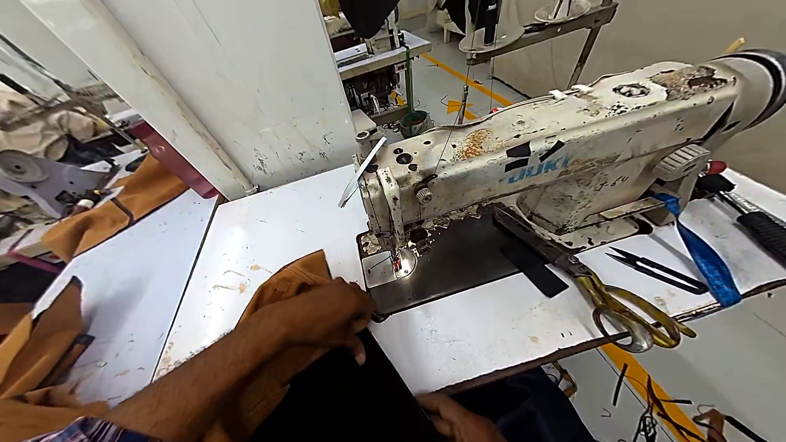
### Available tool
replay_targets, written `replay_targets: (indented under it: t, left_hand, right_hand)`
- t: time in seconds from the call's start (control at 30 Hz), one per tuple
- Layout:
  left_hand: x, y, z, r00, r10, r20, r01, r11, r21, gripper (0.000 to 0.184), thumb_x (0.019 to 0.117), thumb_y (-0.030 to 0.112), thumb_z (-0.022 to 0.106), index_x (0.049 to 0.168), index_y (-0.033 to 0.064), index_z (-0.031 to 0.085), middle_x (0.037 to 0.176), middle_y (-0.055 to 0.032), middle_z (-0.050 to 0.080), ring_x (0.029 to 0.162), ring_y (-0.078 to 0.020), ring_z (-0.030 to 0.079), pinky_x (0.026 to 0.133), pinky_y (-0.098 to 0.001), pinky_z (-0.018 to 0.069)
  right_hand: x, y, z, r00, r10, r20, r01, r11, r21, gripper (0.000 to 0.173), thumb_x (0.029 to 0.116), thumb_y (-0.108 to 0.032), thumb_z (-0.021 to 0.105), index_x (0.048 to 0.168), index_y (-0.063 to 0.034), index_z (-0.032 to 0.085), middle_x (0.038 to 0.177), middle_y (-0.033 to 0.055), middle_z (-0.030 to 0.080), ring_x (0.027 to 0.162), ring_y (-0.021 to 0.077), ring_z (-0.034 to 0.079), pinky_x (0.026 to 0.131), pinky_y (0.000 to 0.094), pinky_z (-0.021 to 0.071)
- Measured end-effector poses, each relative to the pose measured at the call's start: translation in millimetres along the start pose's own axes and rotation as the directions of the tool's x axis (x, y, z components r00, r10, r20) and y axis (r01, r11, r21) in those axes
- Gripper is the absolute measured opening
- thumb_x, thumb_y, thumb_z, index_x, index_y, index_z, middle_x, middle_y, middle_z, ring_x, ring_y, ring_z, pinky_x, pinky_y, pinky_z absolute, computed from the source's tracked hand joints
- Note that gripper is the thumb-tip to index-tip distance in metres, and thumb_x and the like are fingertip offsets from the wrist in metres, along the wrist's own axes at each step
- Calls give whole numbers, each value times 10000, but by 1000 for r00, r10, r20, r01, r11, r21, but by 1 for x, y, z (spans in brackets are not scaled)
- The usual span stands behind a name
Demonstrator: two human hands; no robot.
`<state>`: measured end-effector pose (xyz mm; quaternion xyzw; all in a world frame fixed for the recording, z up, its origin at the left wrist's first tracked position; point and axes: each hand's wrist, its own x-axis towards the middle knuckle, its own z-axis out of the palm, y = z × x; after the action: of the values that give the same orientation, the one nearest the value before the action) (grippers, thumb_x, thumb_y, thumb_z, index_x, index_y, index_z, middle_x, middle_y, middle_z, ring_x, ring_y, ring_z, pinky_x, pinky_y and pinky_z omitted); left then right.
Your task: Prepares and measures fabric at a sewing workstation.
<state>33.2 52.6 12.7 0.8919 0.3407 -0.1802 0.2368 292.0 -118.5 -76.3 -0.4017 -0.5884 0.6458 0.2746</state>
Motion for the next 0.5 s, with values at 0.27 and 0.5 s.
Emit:
replay_targets:
  t: [0.27,0.5]
  left_hand:
    - [3,-15,-33,956,37,-290,55,951,303,130,923,253,760,939,132,718,930,-31,651,935,-229,641,880,-484,523]
    - [-6,48,1,809,39,-587,284,847,449,154,999,74,574,1080,16,692,1085,-148,659,983,-288,673,858,-425,575]
  right_hand:
    - [51,-26,-18,981,-88,-170,64,988,-138,445,1008,-323,663,1396,-125,574,1145,-37,766,952,82,749,808,312,642]
    - [55,-33,-16,978,-31,-206,-35,950,-311,612,924,-205,715,1484,-144,475,1058,-54,761,712,90,702,645,306,603]
